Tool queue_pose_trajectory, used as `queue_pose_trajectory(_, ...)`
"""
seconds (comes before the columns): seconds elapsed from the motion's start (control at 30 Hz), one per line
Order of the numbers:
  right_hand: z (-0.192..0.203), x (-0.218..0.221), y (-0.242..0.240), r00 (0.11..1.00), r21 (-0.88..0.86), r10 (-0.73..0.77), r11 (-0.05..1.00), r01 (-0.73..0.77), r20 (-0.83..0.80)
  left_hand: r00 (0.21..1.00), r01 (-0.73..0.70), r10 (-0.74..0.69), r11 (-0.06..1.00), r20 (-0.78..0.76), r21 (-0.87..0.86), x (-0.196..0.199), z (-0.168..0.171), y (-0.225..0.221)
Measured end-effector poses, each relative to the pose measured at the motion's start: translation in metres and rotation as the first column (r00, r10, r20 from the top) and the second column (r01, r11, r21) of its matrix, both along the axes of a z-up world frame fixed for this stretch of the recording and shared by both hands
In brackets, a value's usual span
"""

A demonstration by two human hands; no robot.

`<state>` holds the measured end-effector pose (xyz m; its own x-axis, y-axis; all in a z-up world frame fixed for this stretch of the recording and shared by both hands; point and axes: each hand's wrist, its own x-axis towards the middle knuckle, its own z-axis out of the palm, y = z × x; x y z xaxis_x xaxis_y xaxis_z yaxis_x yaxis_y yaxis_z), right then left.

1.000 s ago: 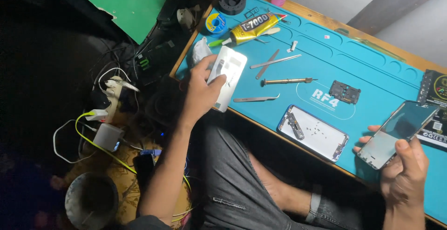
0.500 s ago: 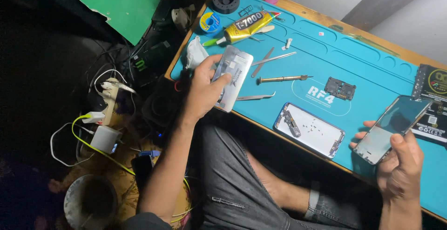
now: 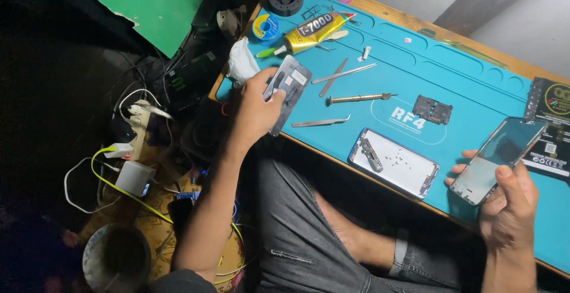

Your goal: A person is repairing a smartphone by removing old adhesive from the frame and preparing it for a screen replacement.

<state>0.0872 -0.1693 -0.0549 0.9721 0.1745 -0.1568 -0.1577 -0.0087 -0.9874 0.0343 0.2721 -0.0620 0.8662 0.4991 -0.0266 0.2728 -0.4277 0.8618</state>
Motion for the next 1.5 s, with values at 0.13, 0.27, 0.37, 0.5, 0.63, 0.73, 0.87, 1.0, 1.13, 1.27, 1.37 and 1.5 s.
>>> queue_pose_trajectory(0.13, 0.003, 0.000, 0.003, 1.000, -0.007, 0.008, 1.000, -0.008, 0.007, 0.999, 0.023, -0.026, 0.997, 0.043, 0.073, 0.003, 0.009, 0.001)
queue_pose_trajectory(0.27, 0.006, 0.000, 0.006, 1.000, -0.014, -0.013, 1.000, 0.013, -0.006, 0.998, -0.005, -0.010, 0.971, 0.061, 0.238, 0.005, -0.010, 0.001)
queue_pose_trajectory(0.37, 0.008, 0.000, 0.006, 0.999, 0.022, -0.032, 0.999, 0.032, -0.021, 0.992, -0.026, -0.031, 0.902, 0.124, 0.431, 0.005, -0.023, -0.001)
queue_pose_trajectory(0.5, 0.009, -0.001, 0.005, 0.997, 0.091, -0.053, 0.994, 0.058, -0.063, 0.989, -0.052, -0.030, 0.849, 0.147, 0.526, -0.001, -0.003, -0.015)
queue_pose_trajectory(0.63, 0.010, 0.000, 0.003, 0.997, 0.119, -0.053, 0.991, 0.060, -0.055, 0.956, -0.075, -0.091, 0.843, 0.278, 0.533, -0.004, 0.013, -0.039)
queue_pose_trajectory(0.73, 0.008, 0.001, 0.003, 0.999, 0.146, -0.033, 0.989, 0.038, -0.036, 0.930, 0.011, -0.170, 0.900, 0.327, 0.436, -0.008, 0.033, -0.069)
queue_pose_trajectory(0.87, 0.002, 0.002, -0.004, 0.995, 0.369, 0.001, 0.929, 0.034, -0.095, 0.900, 0.214, -0.364, 0.848, 0.240, 0.484, -0.009, 0.023, -0.095)
queue_pose_trajectory(1.0, -0.012, 0.006, -0.010, 0.996, 0.337, -0.074, 0.937, 0.087, -0.052, 0.921, 0.170, -0.347, 0.767, 0.177, 0.619, -0.007, 0.010, -0.105)
queue_pose_trajectory(1.13, -0.015, 0.009, -0.012, 0.991, 0.323, -0.131, 0.937, 0.132, -0.025, 0.853, 0.330, -0.488, 0.780, 0.187, 0.531, -0.008, 0.019, -0.120)
queue_pose_trajectory(1.27, -0.012, 0.008, -0.009, 0.988, 0.332, -0.153, 0.931, 0.149, -0.016, 0.701, 0.619, -0.708, 0.661, 0.080, 0.424, -0.007, 0.033, -0.130)
queue_pose_trajectory(1.37, -0.014, 0.008, -0.009, 0.988, 0.318, -0.156, 0.936, 0.148, -0.001, 0.654, 0.681, -0.757, 0.593, 0.008, 0.428, -0.001, 0.029, -0.129)
queue_pose_trajectory(1.5, -0.018, 0.009, -0.010, 0.988, 0.309, -0.155, 0.940, 0.143, 0.014, 0.625, 0.711, -0.780, 0.555, -0.024, 0.432, 0.005, 0.031, -0.123)
